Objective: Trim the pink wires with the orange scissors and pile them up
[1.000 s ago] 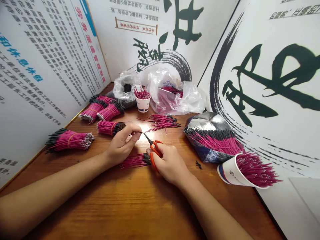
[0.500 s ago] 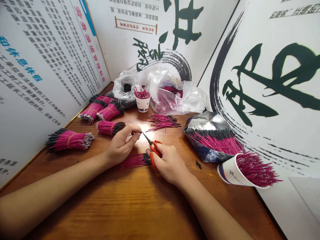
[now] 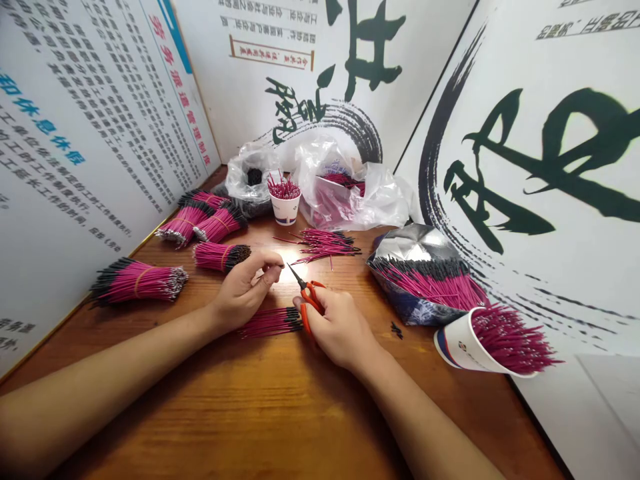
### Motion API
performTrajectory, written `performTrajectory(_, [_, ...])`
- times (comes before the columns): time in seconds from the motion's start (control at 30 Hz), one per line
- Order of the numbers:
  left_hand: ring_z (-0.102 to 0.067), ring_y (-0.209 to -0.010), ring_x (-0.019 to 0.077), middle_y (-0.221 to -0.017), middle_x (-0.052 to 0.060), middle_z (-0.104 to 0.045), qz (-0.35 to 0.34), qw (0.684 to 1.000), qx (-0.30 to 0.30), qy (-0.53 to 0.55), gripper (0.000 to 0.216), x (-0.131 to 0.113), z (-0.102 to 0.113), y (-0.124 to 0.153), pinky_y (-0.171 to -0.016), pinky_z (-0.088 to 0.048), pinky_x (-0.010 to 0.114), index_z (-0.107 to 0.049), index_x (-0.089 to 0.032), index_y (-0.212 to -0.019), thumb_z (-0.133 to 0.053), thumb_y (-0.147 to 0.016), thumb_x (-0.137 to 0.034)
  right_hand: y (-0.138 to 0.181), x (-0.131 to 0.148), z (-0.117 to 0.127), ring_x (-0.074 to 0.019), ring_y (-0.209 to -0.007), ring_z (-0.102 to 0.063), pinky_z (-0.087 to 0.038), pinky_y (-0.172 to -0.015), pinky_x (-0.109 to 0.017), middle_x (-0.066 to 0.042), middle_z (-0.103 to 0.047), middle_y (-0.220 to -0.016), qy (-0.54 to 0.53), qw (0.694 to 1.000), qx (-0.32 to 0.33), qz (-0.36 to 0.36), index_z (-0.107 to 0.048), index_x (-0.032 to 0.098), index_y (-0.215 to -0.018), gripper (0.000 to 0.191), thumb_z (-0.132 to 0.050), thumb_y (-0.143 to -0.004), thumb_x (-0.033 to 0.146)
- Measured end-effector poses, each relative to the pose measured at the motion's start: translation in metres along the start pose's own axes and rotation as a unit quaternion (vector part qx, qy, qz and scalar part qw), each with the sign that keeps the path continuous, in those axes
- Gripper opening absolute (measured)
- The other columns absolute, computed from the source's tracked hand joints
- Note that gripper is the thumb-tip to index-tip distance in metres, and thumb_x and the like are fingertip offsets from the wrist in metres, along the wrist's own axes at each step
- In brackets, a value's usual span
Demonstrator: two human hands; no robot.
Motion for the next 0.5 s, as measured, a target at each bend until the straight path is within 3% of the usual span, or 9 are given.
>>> performTrajectory(0.5, [-0.055,-0.076,0.0122,-0.084,0.001,-0.061,0.005,1.000,0.014,-0.006,0.013,0.0013,-0.0002,0.0007,-0.073,-0.045,0.025,-0.057,-0.018,-0.096,-0.045,-0.096,-0.019,0.0004,-0.0002,-0.0006,-0.0108,-0.055,-0.042,-0.026,-0.052,-0.025,0.004,-0.045,-0.056,0.001,1.000,0.009,0.000,-0.041,0.020,-0.062,0.038,-0.050,-0.095,0.037])
Point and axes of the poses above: each hand's wrist, its own y-axis away from the middle knuckle, its own z-axis out of the back of the hand, x = y × z, the point moved 3 cm from there along -y, towards the middle knuckle
